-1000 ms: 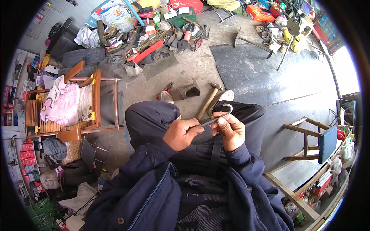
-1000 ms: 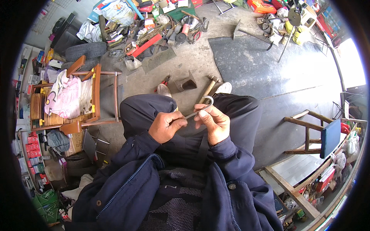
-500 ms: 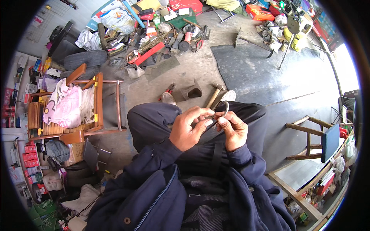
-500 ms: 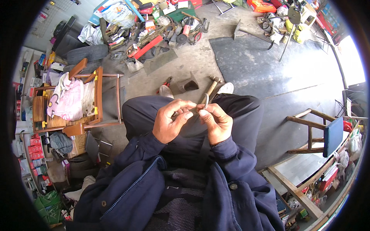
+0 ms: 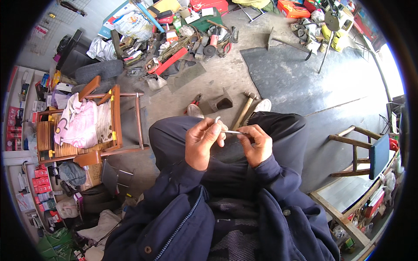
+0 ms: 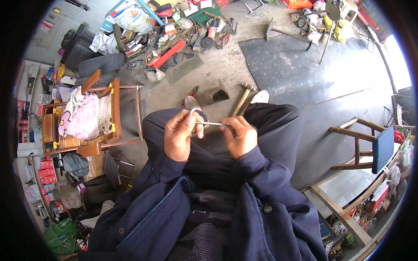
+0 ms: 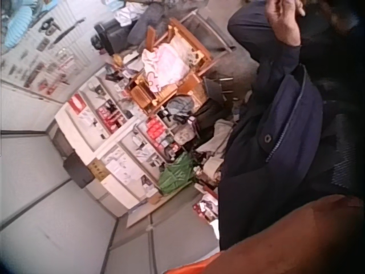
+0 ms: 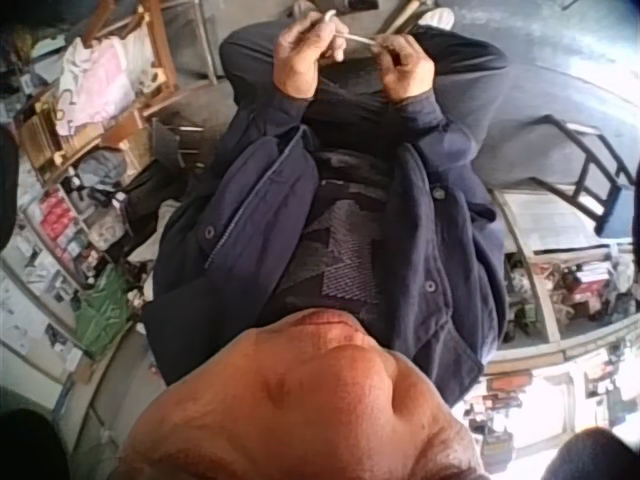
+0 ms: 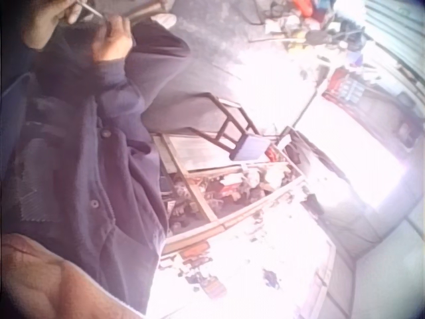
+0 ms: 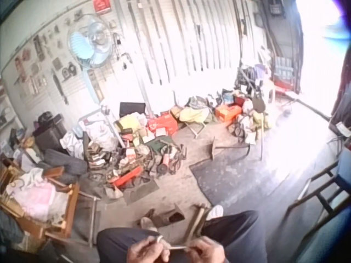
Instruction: The person uses pliers and a hammer to bend and shape a metal rod into a hook. They repeatedly clamp the rod, strike it on an anvil, and adjust its curvature until a hook shape is formed.
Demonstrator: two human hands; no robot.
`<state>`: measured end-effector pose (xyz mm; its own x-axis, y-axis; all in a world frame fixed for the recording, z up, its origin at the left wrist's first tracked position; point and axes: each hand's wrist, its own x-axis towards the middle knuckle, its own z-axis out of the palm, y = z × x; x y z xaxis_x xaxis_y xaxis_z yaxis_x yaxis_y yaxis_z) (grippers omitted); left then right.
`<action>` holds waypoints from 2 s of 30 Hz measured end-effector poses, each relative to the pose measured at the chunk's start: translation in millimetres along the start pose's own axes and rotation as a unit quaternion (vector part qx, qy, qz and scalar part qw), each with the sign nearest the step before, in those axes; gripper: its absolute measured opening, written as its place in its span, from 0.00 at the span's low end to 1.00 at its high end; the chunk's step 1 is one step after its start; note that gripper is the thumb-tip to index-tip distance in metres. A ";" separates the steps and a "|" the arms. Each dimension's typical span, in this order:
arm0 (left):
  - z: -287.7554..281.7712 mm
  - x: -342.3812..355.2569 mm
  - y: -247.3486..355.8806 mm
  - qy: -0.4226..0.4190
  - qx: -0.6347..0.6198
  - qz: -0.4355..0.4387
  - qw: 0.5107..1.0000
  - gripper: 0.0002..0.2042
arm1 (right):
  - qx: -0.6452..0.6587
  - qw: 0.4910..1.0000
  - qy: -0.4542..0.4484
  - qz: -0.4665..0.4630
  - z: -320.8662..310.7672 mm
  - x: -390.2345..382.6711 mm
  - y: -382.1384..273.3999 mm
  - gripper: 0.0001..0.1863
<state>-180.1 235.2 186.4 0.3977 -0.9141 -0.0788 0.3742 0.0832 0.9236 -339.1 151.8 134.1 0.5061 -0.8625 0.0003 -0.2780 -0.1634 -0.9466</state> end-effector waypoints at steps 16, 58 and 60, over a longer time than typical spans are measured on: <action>-27.9 -25.8 -32.9 -0.112 -0.165 -0.172 0.965 0.19 | 0.288 0.953 0.082 -0.052 -4.0 7.6 17.9 0.20; -23.4 -29.0 -43.3 -0.089 -0.053 -0.136 0.985 0.18 | 0.466 0.874 0.075 0.116 -34.4 17.1 32.6 0.12; -22.3 -28.7 -42.8 -0.089 -0.044 -0.136 0.986 0.19 | 0.474 0.870 0.074 0.116 -34.5 16.9 34.7 0.11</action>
<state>-188.8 266.7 140.8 0.1216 -0.9620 -0.2445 0.5210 -0.1479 0.8407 -368.4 115.1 112.4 0.3957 -0.8833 -0.2514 0.4755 0.4313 -0.7667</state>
